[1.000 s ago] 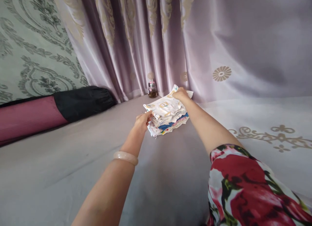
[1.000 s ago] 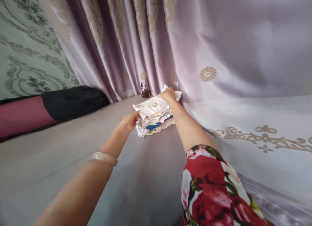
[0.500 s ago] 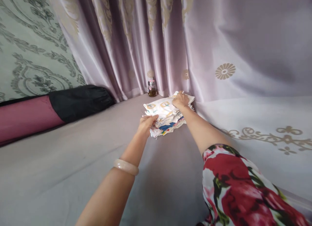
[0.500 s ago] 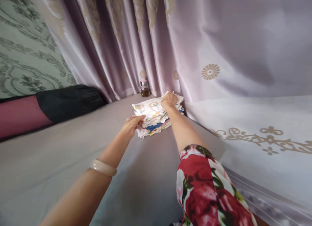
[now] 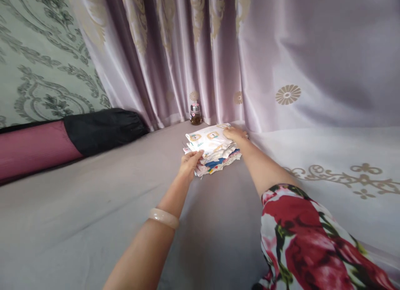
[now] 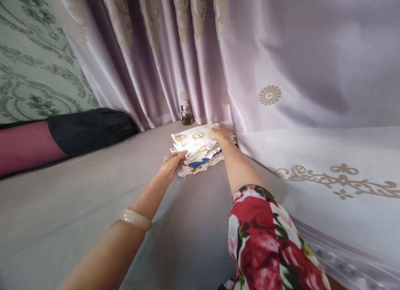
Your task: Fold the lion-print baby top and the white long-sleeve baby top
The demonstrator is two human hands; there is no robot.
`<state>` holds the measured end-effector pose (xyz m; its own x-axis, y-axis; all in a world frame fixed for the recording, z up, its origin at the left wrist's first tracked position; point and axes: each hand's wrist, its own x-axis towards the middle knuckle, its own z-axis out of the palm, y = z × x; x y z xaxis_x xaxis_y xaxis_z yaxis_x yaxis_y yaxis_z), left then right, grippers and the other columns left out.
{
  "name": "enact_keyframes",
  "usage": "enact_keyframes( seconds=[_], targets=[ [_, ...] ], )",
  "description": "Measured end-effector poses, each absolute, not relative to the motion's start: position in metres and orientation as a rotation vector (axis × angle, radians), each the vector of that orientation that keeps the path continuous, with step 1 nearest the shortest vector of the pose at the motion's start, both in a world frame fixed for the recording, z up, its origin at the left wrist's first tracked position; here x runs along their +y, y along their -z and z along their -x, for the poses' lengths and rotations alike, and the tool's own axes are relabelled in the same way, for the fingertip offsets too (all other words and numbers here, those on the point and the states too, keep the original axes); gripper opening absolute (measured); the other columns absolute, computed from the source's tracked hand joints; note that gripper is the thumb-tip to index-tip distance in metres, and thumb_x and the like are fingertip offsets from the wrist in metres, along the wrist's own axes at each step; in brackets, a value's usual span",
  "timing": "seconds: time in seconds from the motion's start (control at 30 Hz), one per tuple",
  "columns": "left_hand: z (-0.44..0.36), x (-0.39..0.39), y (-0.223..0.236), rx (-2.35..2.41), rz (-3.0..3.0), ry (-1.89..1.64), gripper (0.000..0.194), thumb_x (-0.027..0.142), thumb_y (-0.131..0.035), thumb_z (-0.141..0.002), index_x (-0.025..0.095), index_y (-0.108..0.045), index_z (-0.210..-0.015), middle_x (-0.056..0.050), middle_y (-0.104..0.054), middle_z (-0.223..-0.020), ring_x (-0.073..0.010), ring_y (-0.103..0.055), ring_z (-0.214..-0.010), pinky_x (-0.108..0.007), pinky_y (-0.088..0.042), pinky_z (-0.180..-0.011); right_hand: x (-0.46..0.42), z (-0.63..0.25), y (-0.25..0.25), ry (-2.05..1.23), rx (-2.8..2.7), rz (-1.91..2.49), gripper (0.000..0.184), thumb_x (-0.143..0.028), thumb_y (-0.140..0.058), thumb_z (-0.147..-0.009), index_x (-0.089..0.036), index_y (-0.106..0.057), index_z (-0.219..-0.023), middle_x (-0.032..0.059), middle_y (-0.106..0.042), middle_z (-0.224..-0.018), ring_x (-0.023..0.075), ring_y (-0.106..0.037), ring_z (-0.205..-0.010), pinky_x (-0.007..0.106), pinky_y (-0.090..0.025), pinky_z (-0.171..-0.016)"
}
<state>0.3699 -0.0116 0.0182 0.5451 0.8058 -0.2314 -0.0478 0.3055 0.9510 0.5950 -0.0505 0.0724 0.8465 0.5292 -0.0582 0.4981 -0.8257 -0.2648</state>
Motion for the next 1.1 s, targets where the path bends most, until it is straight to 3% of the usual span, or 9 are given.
enact_keyframes(
  seconds=[0.17,0.33,0.5,0.67,0.8,0.93,1.1],
  targets=[
    [-0.345,-0.009,-0.016,0.789,-1.207,-0.667,0.04,0.049,-0.084,-0.057,0.015,-0.066,-0.069,-0.004,-0.067,-0.068,-0.0089,-0.052,-0.057,-0.021,-0.036,-0.054,-0.038,-0.557,-0.081,0.061,-0.968,2.731,0.057,-0.041,-0.026,-0.098,-0.011,-0.05,-0.14,0.0208,-0.043,-0.147,0.0351,-0.035,-0.138,0.058,-0.023,-0.11],
    [-0.285,0.007,-0.002,0.98,-1.236,-0.698,0.041,0.044,-0.082,-0.056,0.016,-0.066,-0.082,-0.003,-0.068,-0.071,-0.0106,-0.055,-0.059,-0.023,-0.043,-0.062,-0.031,-0.506,-0.072,0.038,-1.214,2.586,0.062,-0.051,-0.024,-0.098,-0.016,-0.041,-0.147,0.0172,-0.028,-0.157,0.0358,-0.019,-0.145,0.061,-0.014,-0.113],
    [-0.191,0.035,0.01,1.121,-1.419,-0.798,0.045,0.05,-0.076,-0.054,0.018,-0.065,-0.084,-0.004,-0.068,-0.071,-0.0145,-0.059,-0.064,-0.026,-0.046,-0.065,-0.041,-0.488,-0.052,0.167,-1.251,2.575,0.06,-0.049,-0.025,-0.098,-0.017,-0.041,-0.146,0.0172,-0.031,-0.156,0.0353,-0.023,-0.144,0.062,-0.014,-0.113],
    [-0.086,0.061,0.016,1.4,-1.622,-0.796,0.046,0.055,-0.072,-0.052,0.022,-0.066,-0.084,-0.005,-0.072,-0.077,-0.0246,-0.066,-0.08,-0.033,-0.05,-0.072,-0.044,-0.487,-0.047,0.217,-1.254,2.544,0.057,-0.047,-0.027,-0.098,-0.017,-0.044,-0.144,0.0173,-0.033,-0.155,0.0345,-0.024,-0.143,0.062,-0.014,-0.113],
    [-0.017,0.067,0.016,1.67,-1.769,-0.76,0.033,0.058,-0.064,-0.056,0.033,-0.064,-0.078,0.004,-0.071,-0.069,-0.0273,-0.065,-0.084,-0.035,-0.048,-0.077,-0.039,-0.487,-0.056,0.113,-1.235,2.597,0.057,-0.046,-0.027,-0.098,-0.017,-0.043,-0.144,0.0169,-0.034,-0.154,0.0343,-0.025,-0.142,0.062,-0.014,-0.113],
    [0.011,0.057,0.012,1.79,-1.775,-0.782,0.027,0.058,-0.057,-0.061,0.038,-0.061,-0.077,0.01,-0.069,-0.065,-0.0273,-0.066,-0.086,-0.036,-0.047,-0.079,-0.026,-0.476,-0.069,0.009,-1.187,2.644,0.057,-0.043,-0.025,-0.098,-0.015,-0.043,-0.144,0.0178,-0.033,-0.154,0.0343,-0.024,-0.143,0.061,-0.016,-0.113],
    [0.01,0.05,0.013,1.773,-1.782,-0.829,0.023,0.055,-0.057,-0.061,0.037,-0.062,-0.075,0.009,-0.068,-0.065,-0.027,-0.067,-0.084,-0.035,-0.047,-0.077,-0.007,-0.44,-0.068,0.165,-1.44,2.522,0.056,-0.04,-0.026,-0.098,-0.014,-0.04,-0.146,0.0175,-0.026,-0.158,0.0321,-0.02,-0.146,0.06,-0.015,-0.114]
  ],
)
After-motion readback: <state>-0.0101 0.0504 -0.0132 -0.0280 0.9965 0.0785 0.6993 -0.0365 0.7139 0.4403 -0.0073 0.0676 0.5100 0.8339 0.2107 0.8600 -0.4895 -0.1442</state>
